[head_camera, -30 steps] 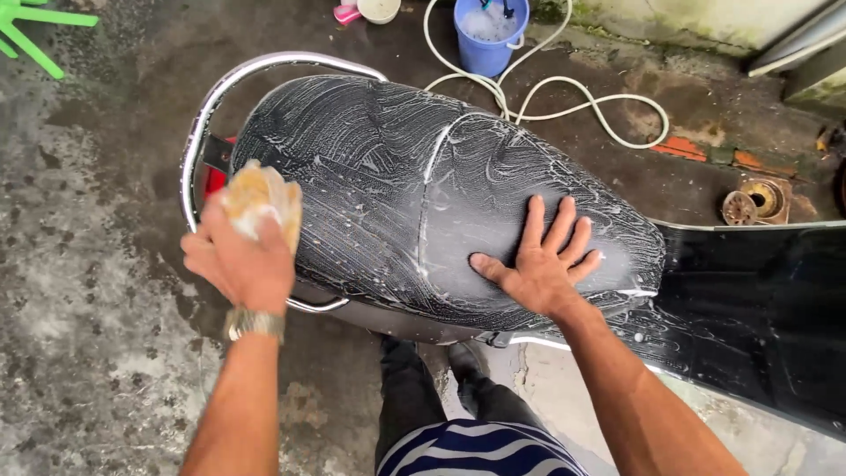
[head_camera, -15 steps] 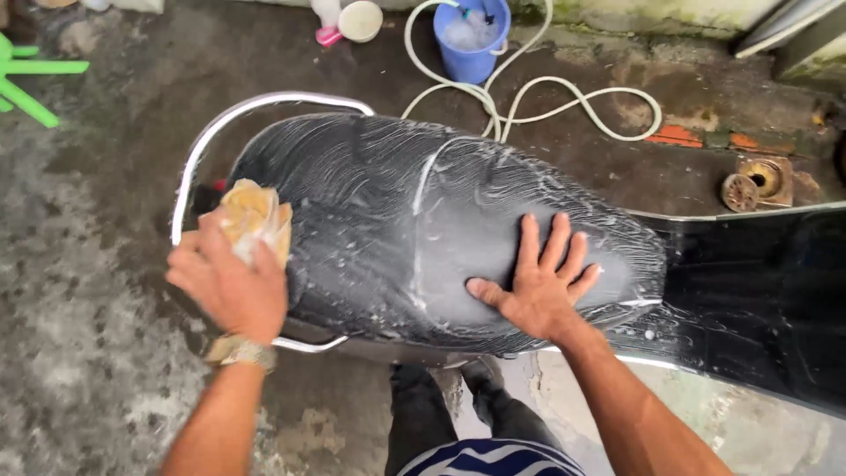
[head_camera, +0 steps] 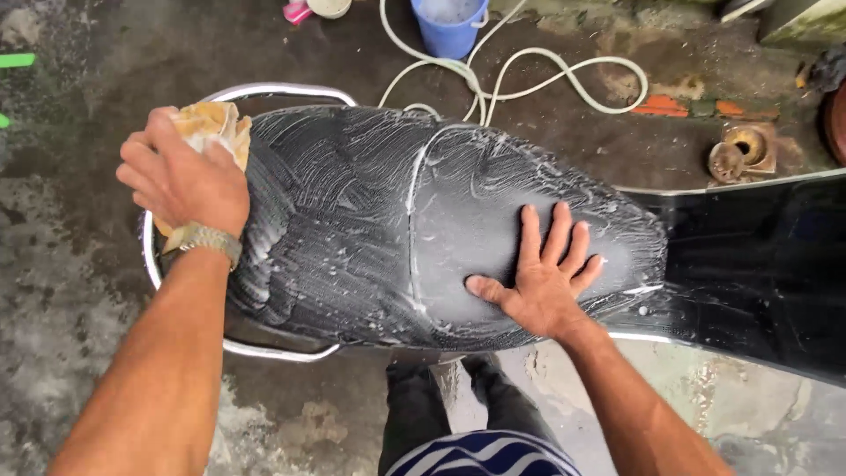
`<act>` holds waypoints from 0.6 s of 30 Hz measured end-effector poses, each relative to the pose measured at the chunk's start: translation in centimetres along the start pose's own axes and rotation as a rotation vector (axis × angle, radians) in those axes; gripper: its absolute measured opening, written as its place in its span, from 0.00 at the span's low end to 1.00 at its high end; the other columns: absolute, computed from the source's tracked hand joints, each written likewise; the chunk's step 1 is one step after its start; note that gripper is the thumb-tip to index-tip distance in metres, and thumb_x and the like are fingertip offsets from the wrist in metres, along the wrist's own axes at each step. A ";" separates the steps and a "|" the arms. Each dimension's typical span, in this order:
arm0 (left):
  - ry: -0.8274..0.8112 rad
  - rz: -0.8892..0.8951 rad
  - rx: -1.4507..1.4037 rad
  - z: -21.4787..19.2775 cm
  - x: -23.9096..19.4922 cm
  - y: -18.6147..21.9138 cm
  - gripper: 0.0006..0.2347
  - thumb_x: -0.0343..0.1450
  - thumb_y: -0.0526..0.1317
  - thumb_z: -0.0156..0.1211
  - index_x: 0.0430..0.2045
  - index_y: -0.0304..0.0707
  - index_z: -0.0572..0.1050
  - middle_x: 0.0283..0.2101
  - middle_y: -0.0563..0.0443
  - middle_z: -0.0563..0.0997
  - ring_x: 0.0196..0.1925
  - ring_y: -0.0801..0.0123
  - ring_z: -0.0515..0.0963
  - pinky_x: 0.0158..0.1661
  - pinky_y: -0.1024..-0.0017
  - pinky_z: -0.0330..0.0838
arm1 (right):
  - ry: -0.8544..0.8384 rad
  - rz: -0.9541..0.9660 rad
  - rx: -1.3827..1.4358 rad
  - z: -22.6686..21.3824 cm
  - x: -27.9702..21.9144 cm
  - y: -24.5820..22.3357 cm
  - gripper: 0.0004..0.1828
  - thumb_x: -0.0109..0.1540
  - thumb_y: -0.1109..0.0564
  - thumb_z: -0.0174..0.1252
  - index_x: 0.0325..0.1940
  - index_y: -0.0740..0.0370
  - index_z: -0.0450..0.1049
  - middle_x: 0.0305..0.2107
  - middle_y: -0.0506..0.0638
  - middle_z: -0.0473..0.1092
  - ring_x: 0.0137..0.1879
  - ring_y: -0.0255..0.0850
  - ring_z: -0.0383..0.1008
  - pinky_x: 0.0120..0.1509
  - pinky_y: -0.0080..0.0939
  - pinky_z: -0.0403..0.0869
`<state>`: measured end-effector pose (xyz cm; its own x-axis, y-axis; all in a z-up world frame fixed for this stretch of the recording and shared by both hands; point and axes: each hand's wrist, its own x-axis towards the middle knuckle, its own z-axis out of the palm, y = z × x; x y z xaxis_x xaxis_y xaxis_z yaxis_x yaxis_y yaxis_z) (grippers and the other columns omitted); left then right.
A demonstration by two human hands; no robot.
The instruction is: The person scrubs a black motorcycle seat with a soapy sponge. They use their left hand to hold the seat steady while scrubbing the surface with their right hand. A dog is visible in the background.
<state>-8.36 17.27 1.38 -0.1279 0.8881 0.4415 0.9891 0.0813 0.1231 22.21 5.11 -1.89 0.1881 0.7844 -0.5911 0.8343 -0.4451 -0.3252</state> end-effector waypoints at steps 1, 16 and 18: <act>0.041 -0.003 0.119 0.5 0.3 0.7 0.22 0.59 0.33 0.62 0.45 0.38 0.61 0.43 0.41 0.60 0.40 0.47 0.61 0.32 0.52 0.61 | -0.013 0.005 0.005 -0.2 0.0 0.0 0.62 0.38 0.19 0.43 0.68 0.41 0.26 0.64 0.52 0.14 0.68 0.58 0.12 0.62 0.69 0.23; -0.055 0.792 -0.161 3.5 -0.1 4.0 0.22 0.54 0.39 0.62 0.43 0.48 0.68 0.44 0.49 0.67 0.42 0.53 0.68 0.36 0.61 0.63 | 0.005 -0.021 0.116 -0.5 -0.3 0.2 0.63 0.43 0.24 0.56 0.69 0.42 0.27 0.64 0.54 0.17 0.67 0.63 0.15 0.62 0.69 0.22; -0.024 0.504 -0.113 2.4 0.3 4.5 0.19 0.58 0.38 0.64 0.41 0.41 0.67 0.42 0.45 0.66 0.42 0.50 0.66 0.37 0.58 0.61 | 0.004 -0.026 0.109 -0.7 -0.3 0.2 0.63 0.43 0.24 0.56 0.69 0.43 0.27 0.64 0.55 0.17 0.67 0.63 0.14 0.61 0.70 0.22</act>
<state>-3.77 19.00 -0.08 0.3651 0.8148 0.4504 0.9132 -0.4074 -0.0033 22.70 5.07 -1.21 0.1695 0.7977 -0.5788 0.7779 -0.4688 -0.4183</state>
